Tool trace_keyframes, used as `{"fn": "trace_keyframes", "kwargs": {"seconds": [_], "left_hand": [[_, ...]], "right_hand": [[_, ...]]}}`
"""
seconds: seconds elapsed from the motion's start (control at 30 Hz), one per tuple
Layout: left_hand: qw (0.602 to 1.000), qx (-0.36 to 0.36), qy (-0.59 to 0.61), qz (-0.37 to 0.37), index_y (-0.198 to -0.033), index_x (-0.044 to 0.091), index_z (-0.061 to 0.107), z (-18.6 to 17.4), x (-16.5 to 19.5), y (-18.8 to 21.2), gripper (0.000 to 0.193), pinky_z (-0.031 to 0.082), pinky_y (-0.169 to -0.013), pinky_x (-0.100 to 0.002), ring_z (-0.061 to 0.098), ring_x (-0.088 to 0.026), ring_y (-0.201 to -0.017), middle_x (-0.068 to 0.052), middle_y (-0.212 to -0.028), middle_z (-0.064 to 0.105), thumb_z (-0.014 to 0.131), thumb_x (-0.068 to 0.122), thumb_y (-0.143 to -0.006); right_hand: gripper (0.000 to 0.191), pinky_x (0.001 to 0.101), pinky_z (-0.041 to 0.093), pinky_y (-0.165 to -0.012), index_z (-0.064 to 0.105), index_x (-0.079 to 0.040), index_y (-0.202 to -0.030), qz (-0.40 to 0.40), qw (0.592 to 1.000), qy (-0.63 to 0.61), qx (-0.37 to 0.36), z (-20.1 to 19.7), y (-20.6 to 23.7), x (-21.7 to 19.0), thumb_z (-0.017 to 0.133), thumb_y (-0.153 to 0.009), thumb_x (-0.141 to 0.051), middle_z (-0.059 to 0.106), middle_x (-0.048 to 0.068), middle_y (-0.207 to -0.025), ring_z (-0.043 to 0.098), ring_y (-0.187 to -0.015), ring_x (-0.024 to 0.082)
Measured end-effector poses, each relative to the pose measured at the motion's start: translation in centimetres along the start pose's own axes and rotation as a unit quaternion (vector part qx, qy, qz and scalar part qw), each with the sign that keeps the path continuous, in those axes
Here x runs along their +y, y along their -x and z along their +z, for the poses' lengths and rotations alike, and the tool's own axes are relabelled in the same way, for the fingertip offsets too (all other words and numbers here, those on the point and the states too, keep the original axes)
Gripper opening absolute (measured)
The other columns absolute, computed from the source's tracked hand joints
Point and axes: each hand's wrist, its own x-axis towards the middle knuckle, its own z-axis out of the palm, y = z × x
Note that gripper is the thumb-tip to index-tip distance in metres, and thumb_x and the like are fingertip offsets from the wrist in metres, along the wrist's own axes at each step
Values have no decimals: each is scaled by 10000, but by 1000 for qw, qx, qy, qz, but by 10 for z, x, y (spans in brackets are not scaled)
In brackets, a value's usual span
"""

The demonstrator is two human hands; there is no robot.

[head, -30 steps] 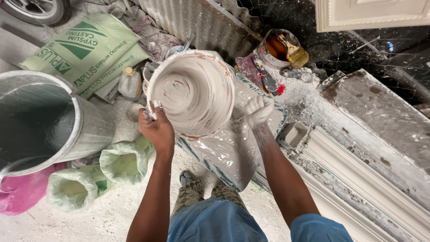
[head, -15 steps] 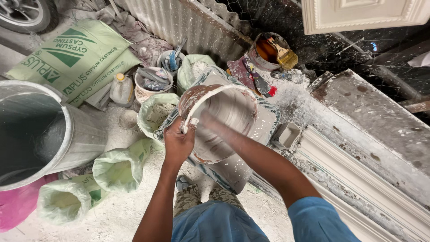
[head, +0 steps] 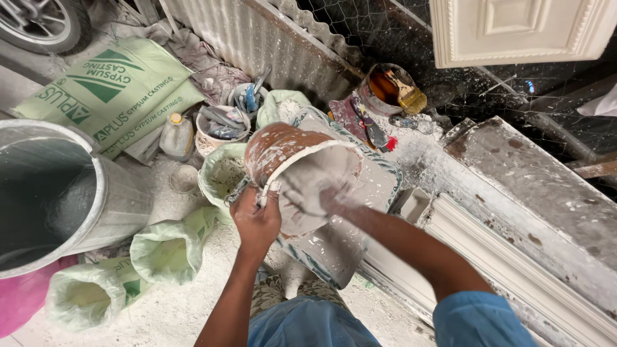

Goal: The person pours a white viscous compound from a bucket onto a square tray and then uses a trowel to spread and smooth the material across the tray surface. The person repeatedly scrapes the trowel against the tray edges to level the compound.

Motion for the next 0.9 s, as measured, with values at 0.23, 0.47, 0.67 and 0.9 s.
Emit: {"fn": "trace_keyframes", "kwargs": {"seconds": [0.23, 0.47, 0.67, 0.9], "left_hand": [[998, -1, 22, 51, -1105, -59, 684, 35, -32, 14, 178, 618, -648, -316, 750, -206, -806, -172, -924, 735, 683, -42, -928], [990, 122, -66, -9, -851, 5, 600, 16, -80, 9, 149, 448, -467, -295, 572, -137, -545, -72, -693, 628, 700, -38, -953], [973, 148, -176, -36, -864, -11, 570, -28, -70, -8, 209, 399, -527, -345, 541, -172, -576, -100, -707, 613, 719, 16, -1009], [963, 199, -179, -24, -915, -42, 519, -39, -49, -14, 278, 430, -670, -400, 533, -232, -698, -137, -780, 571, 718, 84, -1063]], "right_hand": [[221, 353, 536, -752, 663, -37, -944, 0, 747, -663, -44, 67, 6, -42, 498, -1022, -162, 701, 115, -976, 669, -859, 211], [267, 351, 542, -721, 656, -39, -931, -97, 587, -803, -34, -11, 30, -26, 487, -1074, -189, 698, 123, -967, 672, -834, 212], [314, 350, 548, -695, 651, -40, -921, -121, 598, -787, 95, -58, 17, 26, 478, -1118, -212, 695, 129, -959, 674, -813, 212], [373, 349, 555, -665, 644, -42, -908, -268, 635, -699, 191, -72, -16, 24, 467, -1170, -239, 692, 137, -950, 676, -788, 212]]}}
